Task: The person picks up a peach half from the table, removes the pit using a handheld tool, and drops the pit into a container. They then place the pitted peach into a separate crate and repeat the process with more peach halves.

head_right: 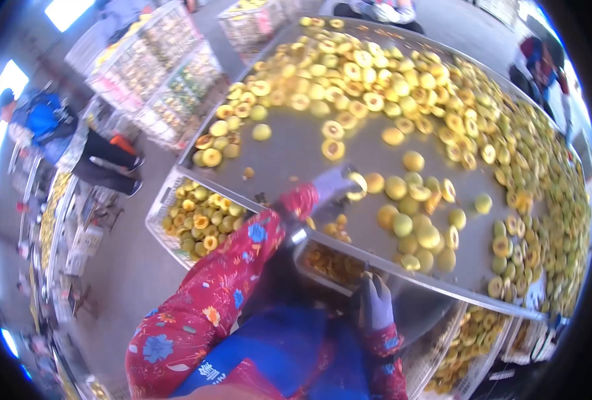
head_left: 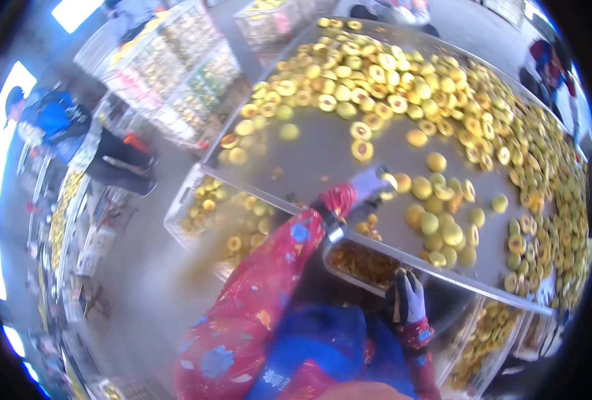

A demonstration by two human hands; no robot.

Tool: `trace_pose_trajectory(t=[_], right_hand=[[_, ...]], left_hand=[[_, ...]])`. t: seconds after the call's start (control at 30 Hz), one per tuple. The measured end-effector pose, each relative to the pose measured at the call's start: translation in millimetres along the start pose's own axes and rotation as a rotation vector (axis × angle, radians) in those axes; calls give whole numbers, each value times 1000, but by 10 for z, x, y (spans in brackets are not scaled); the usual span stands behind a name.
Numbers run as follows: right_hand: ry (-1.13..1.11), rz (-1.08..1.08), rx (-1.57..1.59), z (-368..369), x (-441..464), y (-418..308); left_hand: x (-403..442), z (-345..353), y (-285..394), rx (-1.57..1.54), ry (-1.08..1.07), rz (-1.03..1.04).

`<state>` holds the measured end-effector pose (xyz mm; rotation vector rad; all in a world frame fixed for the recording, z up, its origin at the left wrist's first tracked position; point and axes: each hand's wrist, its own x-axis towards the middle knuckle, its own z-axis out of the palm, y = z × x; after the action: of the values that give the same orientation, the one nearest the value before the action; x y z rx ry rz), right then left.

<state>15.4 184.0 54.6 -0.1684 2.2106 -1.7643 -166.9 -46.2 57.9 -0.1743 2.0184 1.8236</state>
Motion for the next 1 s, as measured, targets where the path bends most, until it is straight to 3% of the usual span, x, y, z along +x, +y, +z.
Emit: trace_pose_trajectory(t=[0.03,0.1,0.17,0.2,0.27,0.33,0.37,0.4,0.47,0.5,0.53,0.57,0.6,0.67,0.77,0.87,1.0], right_hand=[[49,247,269,42,49,-259],[55,64,119,84,149,-7],[30,252,348,112,209,-297],[92,-55,93,111,273,-221],[217,-658,-425,84,446,156],[176,-715,-591,59,429,202],[85,-470,-490,40,331,178],[73,-400,-487,6,269,163],[136,-730,-834,-37,163,57],[154,-763,-892,-14,112,-25],[149,-741,-862,-8,117,-123],[145,-719,-833,-4,118,-217],[142,-698,-803,-1,108,-309],[142,-223,-296,59,80,-448],[116,-214,-306,70,67,-313],[91,-112,-268,65,36,-319],[120,-165,-336,113,20,-255]], left_hand=[[-116,36,-57,-70,-44,-5],[-370,99,-179,-287,-155,83],[-593,182,-234,-342,-169,-16],[-726,216,-205,-311,-168,-84],[-850,300,-348,-467,-92,2],[-930,398,-446,-541,28,134],[-961,473,-475,-535,105,222],[-983,470,-414,-594,37,94],[-1003,447,-284,-701,-77,-177],[-902,548,-446,-640,54,-149],[-785,556,-776,-961,-41,-153],[-997,580,-394,-785,-62,-90],[-1045,634,-457,-214,16,279],[-1152,680,-296,-160,-1,217],[-1224,833,-245,-399,24,48],[-1220,820,-274,-434,0,-147],[-1148,940,-560,-248,136,175]])
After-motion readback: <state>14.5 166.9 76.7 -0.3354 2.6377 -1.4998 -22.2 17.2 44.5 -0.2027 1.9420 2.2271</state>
